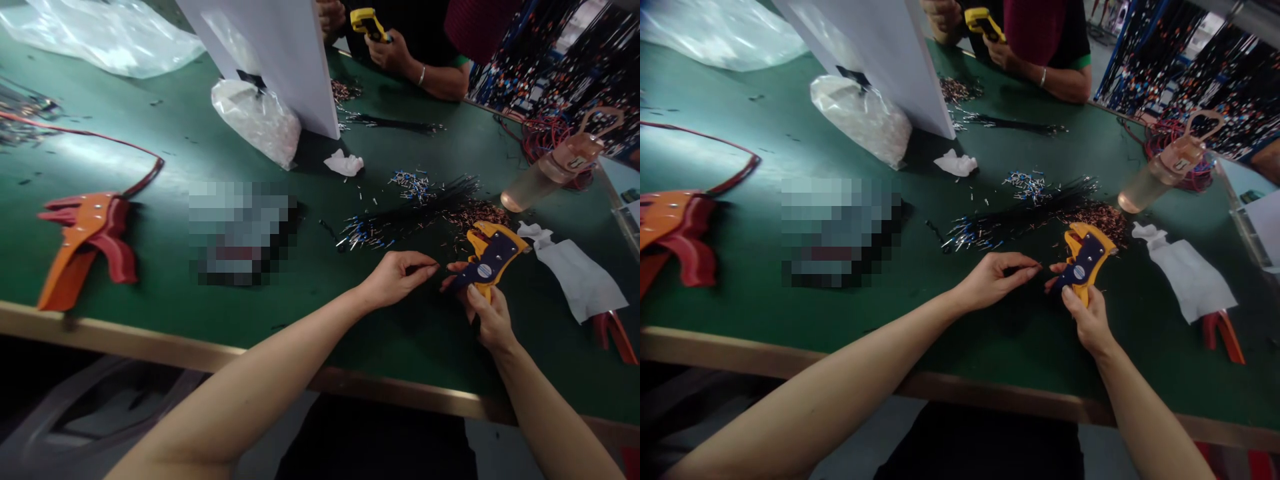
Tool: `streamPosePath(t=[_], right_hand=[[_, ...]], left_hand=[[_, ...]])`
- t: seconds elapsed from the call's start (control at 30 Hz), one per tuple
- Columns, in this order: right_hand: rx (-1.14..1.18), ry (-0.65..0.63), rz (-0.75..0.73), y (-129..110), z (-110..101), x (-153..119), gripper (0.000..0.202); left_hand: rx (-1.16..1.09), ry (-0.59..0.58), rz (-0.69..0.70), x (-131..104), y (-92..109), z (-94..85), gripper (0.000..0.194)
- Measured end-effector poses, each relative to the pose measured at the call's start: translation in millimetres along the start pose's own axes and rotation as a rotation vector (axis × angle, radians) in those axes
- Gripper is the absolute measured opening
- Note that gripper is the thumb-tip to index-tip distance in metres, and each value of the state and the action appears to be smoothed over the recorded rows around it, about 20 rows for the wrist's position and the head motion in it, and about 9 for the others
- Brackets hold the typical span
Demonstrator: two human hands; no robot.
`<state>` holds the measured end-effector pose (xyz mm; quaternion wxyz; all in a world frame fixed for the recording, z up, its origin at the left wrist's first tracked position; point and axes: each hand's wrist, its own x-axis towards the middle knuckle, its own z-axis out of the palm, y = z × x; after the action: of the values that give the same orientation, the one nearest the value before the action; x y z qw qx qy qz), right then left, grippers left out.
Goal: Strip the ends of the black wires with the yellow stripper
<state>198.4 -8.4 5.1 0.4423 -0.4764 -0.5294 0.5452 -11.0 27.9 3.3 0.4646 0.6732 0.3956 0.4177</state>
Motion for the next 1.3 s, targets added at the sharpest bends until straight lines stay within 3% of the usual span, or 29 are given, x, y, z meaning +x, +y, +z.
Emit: streamPosePath(t=[0.2, 0.4, 0.57, 0.77, 1.03, 1.3], right_hand=[[-0.048, -0.045, -0.003, -14, 4, -2, 0.035], [-0.149, -0.041, -0.026, -12, 1, -3, 0.03], [-0.113, 0.032, 0.009, -5, -6, -3, 0.022], [-0.121, 0.026, 0.024, -4, -6, -3, 0.031], [0.289, -0.052, 0.161, -12, -1, -5, 0.04], [0.455, -0.185, 0.302, -18, 5, -3, 0.045]], left_hand=[[0.054, -0.017, 0.045, 0, -1, -1.3, 0.021], [0.053, -0.098, 0.019, -2, -1, 4.1, 0.018], [-0.108, -0.046, -0.108, -1, 1, 3.6, 0.023], [-0.225, 0.008, -0.143, 4, 1, -0.8, 0.014], [-0.39, 0.257, -0.097, 9, -3, -7.9, 0.023], [-0.387, 0.302, -0.104, 12, -1, -19.1, 0.023]])
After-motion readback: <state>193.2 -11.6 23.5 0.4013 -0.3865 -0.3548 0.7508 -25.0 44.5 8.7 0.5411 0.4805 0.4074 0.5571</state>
